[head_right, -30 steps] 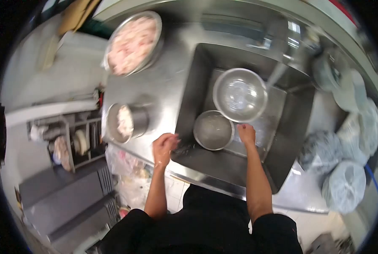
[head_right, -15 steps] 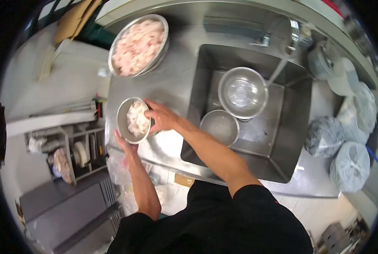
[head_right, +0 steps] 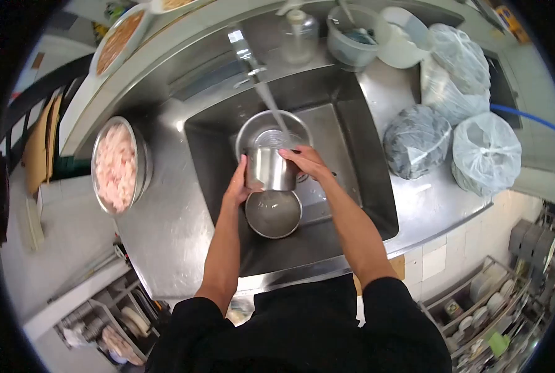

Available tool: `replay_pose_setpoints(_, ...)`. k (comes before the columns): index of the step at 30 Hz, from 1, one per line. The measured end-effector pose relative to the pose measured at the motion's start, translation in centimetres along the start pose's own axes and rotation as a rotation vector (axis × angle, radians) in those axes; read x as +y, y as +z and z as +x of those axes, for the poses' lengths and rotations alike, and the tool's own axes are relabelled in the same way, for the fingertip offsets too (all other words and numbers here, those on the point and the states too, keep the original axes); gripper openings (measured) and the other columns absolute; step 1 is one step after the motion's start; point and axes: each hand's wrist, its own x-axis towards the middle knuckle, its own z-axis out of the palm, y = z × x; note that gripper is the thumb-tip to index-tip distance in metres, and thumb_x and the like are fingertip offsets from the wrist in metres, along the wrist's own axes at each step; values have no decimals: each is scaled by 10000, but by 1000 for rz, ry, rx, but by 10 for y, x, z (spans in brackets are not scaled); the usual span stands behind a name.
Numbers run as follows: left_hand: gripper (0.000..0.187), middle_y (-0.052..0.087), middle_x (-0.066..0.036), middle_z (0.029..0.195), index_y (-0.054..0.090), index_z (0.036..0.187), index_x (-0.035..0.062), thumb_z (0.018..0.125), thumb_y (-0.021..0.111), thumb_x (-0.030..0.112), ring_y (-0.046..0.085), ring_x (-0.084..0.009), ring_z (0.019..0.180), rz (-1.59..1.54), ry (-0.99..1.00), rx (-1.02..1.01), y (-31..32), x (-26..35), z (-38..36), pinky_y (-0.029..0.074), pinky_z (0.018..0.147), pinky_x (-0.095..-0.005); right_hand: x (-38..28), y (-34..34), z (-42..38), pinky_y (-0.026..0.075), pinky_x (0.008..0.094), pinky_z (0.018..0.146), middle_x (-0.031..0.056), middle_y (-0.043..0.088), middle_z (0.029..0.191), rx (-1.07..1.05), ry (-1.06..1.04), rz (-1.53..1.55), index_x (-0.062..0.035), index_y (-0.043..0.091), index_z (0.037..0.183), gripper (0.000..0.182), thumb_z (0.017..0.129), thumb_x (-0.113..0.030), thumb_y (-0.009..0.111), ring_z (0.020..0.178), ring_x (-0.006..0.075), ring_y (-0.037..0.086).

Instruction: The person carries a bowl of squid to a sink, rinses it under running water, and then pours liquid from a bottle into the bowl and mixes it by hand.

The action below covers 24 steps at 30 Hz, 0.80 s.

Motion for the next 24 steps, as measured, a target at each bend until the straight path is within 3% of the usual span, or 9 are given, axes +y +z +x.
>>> replay_pose_setpoints(2,844,383,-105,1408,348,1394,173,790,389,760,377,-384,1258,195,-203,198,6,26,6,355,947,-613,15,-1,30,530,465,766,252,558,1163,-76,176,155,25,511,1232,872,713,-669,609,1032,372,577)
replay_pose_setpoints(6,891,376,-147,1398,289,1424,145,791,370,767,386,-380,1248,420,-305,140,15,63,-4,357,942,-611,25,1,62,505,519,739,266,558,1124,-190,358,278,20,430,1294,1088,663,-867,410,995,408,577)
replay_pose_setpoints(10,819,517,-152,1261,420,1347,131,803,385,742,535,-375,1070,457,-178,352,6,70,-6,455,873,-498,25,-5,77,475,497,805,212,553,1174,-216,506,372,-72,407,1336,1114,631,-926,281,993,337,582)
replay_pose_setpoints(14,497,625,-116,1053,525,1214,80,901,486,464,616,-291,842,524,61,403,-16,70,9,498,782,-420,38,-2,70,478,477,804,162,566,1184,-362,534,506,-114,423,1336,1121,614,-944,210,998,315,584)
replay_pose_setpoints(16,378,600,-97,1032,503,1230,51,946,471,298,568,-174,853,879,420,586,-54,45,45,481,790,-349,37,6,54,480,479,815,116,570,1199,-469,502,637,-169,431,1336,1093,613,-943,163,1001,294,584)
replay_pose_setpoints(17,319,601,-98,1077,515,1222,46,940,465,186,566,-150,918,865,469,650,-66,24,61,472,823,-315,48,11,56,497,483,795,113,577,1189,-476,516,704,-194,441,1328,1044,638,-926,160,1004,277,588)
replay_pose_setpoints(19,497,582,-104,1190,484,1271,68,968,331,432,570,-246,1072,-147,119,465,-93,-27,90,456,910,-375,58,10,47,504,479,792,117,569,1201,-446,499,705,-196,430,1335,1023,655,-914,168,1002,278,591)
replay_pose_setpoints(21,577,568,-87,1221,454,1303,87,970,228,500,555,-253,1105,-128,7,310,-55,-42,67,465,914,-393,62,0,27,476,489,867,223,538,1217,-392,421,679,-155,235,1431,1084,650,-905,286,1013,341,592)
replay_pose_setpoints(24,537,599,-82,1123,496,1247,58,967,270,456,576,-245,1032,-303,194,302,-42,-69,73,478,881,-407,69,-17,3,504,492,812,236,547,1188,-256,397,550,-122,283,1405,1023,704,-865,307,966,340,610)
